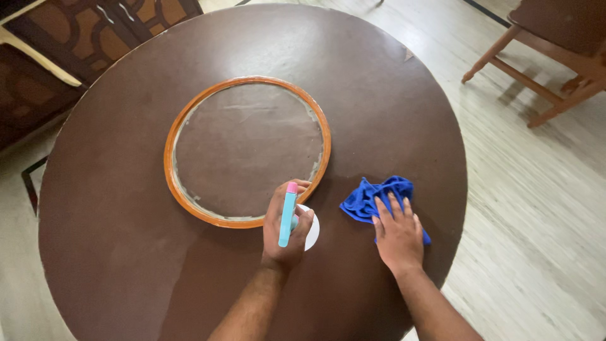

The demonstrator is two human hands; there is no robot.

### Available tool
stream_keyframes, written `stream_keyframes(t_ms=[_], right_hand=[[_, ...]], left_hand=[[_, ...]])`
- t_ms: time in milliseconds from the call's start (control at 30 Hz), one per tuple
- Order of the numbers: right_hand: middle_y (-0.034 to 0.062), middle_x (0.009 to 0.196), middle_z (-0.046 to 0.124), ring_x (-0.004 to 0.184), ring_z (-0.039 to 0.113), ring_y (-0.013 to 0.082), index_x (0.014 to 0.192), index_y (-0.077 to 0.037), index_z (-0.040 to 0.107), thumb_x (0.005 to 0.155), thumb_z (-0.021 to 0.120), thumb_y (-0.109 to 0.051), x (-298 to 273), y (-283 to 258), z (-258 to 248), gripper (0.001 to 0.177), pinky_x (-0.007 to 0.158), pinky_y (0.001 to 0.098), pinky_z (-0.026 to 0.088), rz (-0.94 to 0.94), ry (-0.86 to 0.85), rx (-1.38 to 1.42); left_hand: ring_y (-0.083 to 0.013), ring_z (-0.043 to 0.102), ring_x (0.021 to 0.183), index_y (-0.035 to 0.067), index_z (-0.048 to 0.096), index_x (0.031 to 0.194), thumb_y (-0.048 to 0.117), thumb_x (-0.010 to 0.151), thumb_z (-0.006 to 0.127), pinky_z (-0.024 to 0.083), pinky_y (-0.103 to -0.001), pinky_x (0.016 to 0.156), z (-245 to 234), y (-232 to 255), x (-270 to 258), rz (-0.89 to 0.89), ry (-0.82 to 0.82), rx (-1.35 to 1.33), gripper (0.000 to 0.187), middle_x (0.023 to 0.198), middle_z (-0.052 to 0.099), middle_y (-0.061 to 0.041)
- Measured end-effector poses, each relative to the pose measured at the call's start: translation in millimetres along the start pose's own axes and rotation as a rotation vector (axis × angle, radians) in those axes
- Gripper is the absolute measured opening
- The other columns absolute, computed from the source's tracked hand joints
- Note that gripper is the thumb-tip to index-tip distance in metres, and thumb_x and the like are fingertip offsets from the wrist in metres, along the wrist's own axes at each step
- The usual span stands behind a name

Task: The person sprays a cleaning solution onto a round brown table and wipes the surface with a blue cloth. The person repeatedly sprays and wipes the table in a circular motion around a central glass insert.

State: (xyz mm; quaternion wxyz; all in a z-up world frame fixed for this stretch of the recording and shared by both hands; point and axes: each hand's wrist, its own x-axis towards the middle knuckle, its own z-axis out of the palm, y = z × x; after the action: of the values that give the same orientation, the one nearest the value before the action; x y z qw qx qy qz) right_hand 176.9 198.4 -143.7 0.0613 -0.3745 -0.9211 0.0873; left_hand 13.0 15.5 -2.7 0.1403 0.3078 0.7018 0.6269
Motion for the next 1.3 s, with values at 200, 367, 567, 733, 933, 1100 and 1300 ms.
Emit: stream_keyframes(t_ms=[200, 367, 567, 733, 933, 1100, 1300], right_hand=[[0.0027, 0.162, 0.038, 0.151, 0.029, 0.0309, 0.15, -0.032, 0.046, 0.1, 0.048, -0.045, -25, 39, 1, 0.052, 0.118, 0.0519, 0.026, 0.137, 0.033, -0.002], [0.0024, 0.162, 0.04, 0.151, 0.031, 0.0325, 0.15, -0.032, 0.05, 0.098, 0.052, -0.045, -45, 52, 10, 0.054, 0.119, 0.0535, 0.028, 0.235, 0.119, 0.051], [0.0035, 0.164, 0.039, 0.153, 0.031, 0.0361, 0.149, -0.031, 0.052, 0.096, 0.057, -0.045, -61, 40, 26, 0.056, 0.119, 0.057, 0.028, 0.356, 0.222, 0.092], [0.0043, 0.166, 0.035, 0.153, 0.026, 0.0358, 0.15, -0.031, 0.051, 0.093, 0.058, -0.045, -67, 7, 30, 0.059, 0.117, 0.0597, 0.025, 0.485, 0.179, 0.102], [0.0034, 0.163, 0.034, 0.153, 0.023, 0.033, 0.148, -0.031, 0.049, 0.093, 0.057, -0.044, -77, -33, 15, 0.058, 0.118, 0.0574, 0.02, 0.278, 0.059, 0.097], [0.0012, 0.16, 0.039, 0.151, 0.028, 0.0316, 0.145, -0.032, 0.053, 0.092, 0.058, -0.04, -85, -49, 4, 0.054, 0.12, 0.0547, 0.023, 0.163, 0.09, 0.132], [0.0022, 0.158, 0.041, 0.15, 0.029, 0.032, 0.144, -0.031, 0.054, 0.092, 0.059, -0.04, -83, -54, 1, 0.053, 0.118, 0.0545, 0.023, 0.173, 0.1, 0.095]], left_hand=[[-0.0103, 0.054, 0.082, 0.007, 0.059, 0.123, -0.006, 0.08, 0.061, 0.05, -0.029, 0.078, 3, -1, 1, 0.009, 0.007, 0.037, 0.045, 0.13, 0.063, -0.003], [-0.0103, 0.052, 0.085, 0.006, 0.059, 0.124, -0.009, 0.081, 0.06, 0.05, -0.028, 0.081, 2, -3, 1, 0.103, 0.008, -0.004, 0.045, 0.134, 0.062, -0.004], [-0.0109, 0.055, 0.083, 0.006, 0.059, 0.123, -0.011, 0.077, 0.055, 0.052, -0.027, 0.077, 1, -4, 4, 0.12, 0.023, 0.089, 0.049, 0.135, 0.061, -0.005], [-0.011, 0.058, 0.088, 0.005, 0.056, 0.123, -0.013, 0.078, 0.054, 0.052, -0.025, 0.073, 2, 4, 8, 0.212, 0.046, 0.081, 0.048, 0.139, 0.058, -0.007], [-0.0138, 0.061, 0.082, 0.008, 0.059, 0.124, 0.007, 0.092, 0.069, 0.054, -0.03, 0.073, 5, 19, 5, 0.023, -0.01, 0.09, 0.034, 0.121, 0.069, -0.006], [-0.0175, 0.069, 0.074, 0.006, 0.068, 0.1, 0.034, 0.092, 0.074, 0.056, -0.035, 0.07, 17, 20, 12, -0.092, -0.105, 0.215, 0.03, 0.086, 0.074, -0.007], [-0.0253, 0.072, 0.071, 0.004, 0.071, 0.086, 0.044, 0.093, 0.065, 0.053, -0.038, 0.067, 34, 12, 22, -0.487, -0.119, 0.362, 0.04, 0.073, 0.072, -0.013]])
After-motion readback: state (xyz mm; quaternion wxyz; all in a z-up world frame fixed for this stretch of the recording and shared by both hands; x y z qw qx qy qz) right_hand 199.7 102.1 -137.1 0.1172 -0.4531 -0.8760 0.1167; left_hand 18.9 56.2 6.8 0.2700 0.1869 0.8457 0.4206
